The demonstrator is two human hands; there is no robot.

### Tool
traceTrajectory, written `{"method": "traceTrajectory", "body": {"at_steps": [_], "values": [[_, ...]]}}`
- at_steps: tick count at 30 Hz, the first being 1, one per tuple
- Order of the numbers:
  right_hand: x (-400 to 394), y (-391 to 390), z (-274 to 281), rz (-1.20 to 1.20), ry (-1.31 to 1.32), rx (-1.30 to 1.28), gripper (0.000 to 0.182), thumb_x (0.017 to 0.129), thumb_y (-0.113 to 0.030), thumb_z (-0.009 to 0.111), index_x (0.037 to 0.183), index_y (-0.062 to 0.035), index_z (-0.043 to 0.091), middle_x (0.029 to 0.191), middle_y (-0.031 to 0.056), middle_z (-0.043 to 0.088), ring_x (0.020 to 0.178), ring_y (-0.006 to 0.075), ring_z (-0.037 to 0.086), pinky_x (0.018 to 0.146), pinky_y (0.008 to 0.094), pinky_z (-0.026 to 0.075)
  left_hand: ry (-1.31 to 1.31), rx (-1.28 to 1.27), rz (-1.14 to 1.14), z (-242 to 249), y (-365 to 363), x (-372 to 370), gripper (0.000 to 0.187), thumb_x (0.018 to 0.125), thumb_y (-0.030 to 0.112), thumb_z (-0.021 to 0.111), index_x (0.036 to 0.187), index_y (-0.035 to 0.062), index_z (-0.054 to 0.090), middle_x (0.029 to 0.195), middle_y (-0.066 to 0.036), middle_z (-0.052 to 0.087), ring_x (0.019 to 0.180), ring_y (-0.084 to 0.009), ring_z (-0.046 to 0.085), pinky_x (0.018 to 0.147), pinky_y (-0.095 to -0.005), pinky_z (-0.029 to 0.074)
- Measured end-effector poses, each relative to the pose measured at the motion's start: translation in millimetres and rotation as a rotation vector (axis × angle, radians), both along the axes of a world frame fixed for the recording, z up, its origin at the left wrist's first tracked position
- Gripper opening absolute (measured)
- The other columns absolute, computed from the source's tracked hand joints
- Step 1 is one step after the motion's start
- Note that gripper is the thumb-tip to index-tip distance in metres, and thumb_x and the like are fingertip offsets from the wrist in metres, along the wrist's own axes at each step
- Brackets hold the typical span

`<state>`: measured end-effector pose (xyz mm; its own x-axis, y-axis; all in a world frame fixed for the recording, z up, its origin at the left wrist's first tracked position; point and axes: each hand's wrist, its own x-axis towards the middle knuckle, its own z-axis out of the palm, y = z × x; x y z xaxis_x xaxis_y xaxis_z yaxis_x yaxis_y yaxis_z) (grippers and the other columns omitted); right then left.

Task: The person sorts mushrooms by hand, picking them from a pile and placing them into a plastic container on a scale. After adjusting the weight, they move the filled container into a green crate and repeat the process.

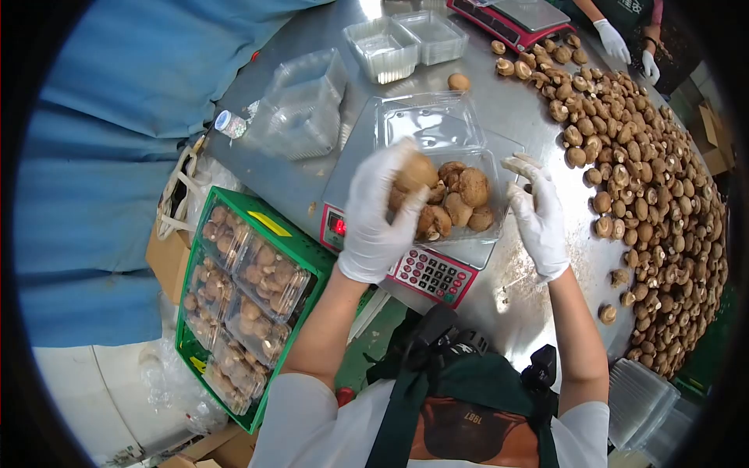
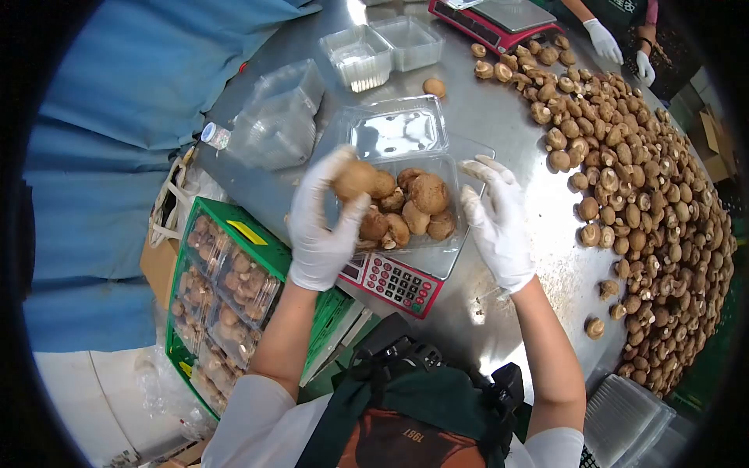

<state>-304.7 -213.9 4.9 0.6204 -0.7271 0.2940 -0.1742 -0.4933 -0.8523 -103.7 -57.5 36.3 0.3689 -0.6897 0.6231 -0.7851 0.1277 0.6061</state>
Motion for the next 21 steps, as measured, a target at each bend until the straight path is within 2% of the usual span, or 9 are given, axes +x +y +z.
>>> {"method": "traceTrajectory", "body": {"at_steps": [1,5,6,9,13,15,17,21], "values": [[-7,0,1,-0.025,-0.004,0.011,0.033,0.098,-0.020,0.062,0.127,-0.0041,0.065,0.138,0.0189,0.057,0.130,0.0322,0.053,0.112,0.0403,0.039,0.063,-0.077,0.051,6,2,5,0.052,0.086,-0.001,0.073,0.136,0.0019,0.057,0.132,-0.015,0.063,0.120,-0.0287,0.062,0.106,-0.0393,0.045],[-34,1,0,-0.119,-0.032,0.119,0.025,0.101,-0.013,0.059,0.122,-0.0014,0.068,0.131,0.0144,0.063,0.128,0.0251,0.056,0.110,0.0374,0.042,0.276,-0.374,0.164,45,17,25,0.050,0.091,-0.007,0.066,0.138,-0.0022,0.051,0.135,-0.013,0.059,0.127,-0.0230,0.056,0.111,-0.0372,0.044],[-40,0,-2,-0.128,-0.039,0.084,0.023,0.103,-0.010,0.057,0.122,-0.0022,0.068,0.130,0.0132,0.064,0.128,0.0229,0.056,0.111,0.0359,0.042,0.319,-0.385,0.189,54,22,27,0.047,0.094,-0.007,0.061,0.139,-0.0025,0.049,0.137,-0.017,0.058,0.130,-0.0253,0.056,0.115,-0.0390,0.041],[-47,3,2,-0.177,-0.144,0.276,0.022,0.104,-0.008,0.056,0.121,-0.0004,0.068,0.130,0.0102,0.065,0.127,0.0199,0.057,0.112,0.0340,0.042,0.334,-0.392,0.178,70,32,32,0.044,0.094,-0.006,0.063,0.136,-0.0013,0.053,0.134,-0.017,0.060,0.127,-0.0249,0.057,0.114,-0.0383,0.042],[-45,13,18,-0.116,-0.135,0.237,0.022,0.106,-0.008,0.054,0.122,0.0005,0.067,0.127,0.0086,0.067,0.124,0.0171,0.058,0.108,0.0309,0.043,0.273,-0.342,0.011,76,25,30,0.049,0.089,-0.005,0.071,0.134,-0.0005,0.054,0.133,-0.012,0.060,0.121,-0.0207,0.060,0.107,-0.0346,0.048],[-40,23,32,-0.090,-0.117,0.289,0.022,0.106,-0.008,0.054,0.122,-0.0003,0.068,0.126,0.0074,0.067,0.121,0.0154,0.059,0.106,0.0297,0.044,0.191,-0.192,-0.029,81,20,20,0.050,0.090,-0.006,0.070,0.137,-0.0016,0.053,0.133,-0.016,0.062,0.123,-0.0241,0.060,0.109,-0.0368,0.048],[-38,29,40,-0.040,-0.111,0.312,0.023,0.106,-0.008,0.055,0.122,-0.0008,0.068,0.126,0.0069,0.067,0.120,0.0147,0.060,0.106,0.0295,0.044,0.043,-0.145,-0.115,81,10,16,0.053,0.089,-0.004,0.073,0.138,-0.0002,0.053,0.132,-0.014,0.063,0.121,-0.0216,0.062,0.108,-0.0348,0.049],[-26,42,66,0.082,-0.221,0.391,0.037,0.106,-0.014,0.057,0.140,-0.0024,0.059,0.127,0.0081,0.067,0.116,0.0157,0.062,0.103,0.0304,0.046,-0.019,-0.034,-0.215,81,-6,-7,0.060,0.085,0.002,0.078,0.140,0.0013,0.053,0.133,-0.012,0.064,0.121,-0.0223,0.063,0.106,-0.0359,0.049]]}}
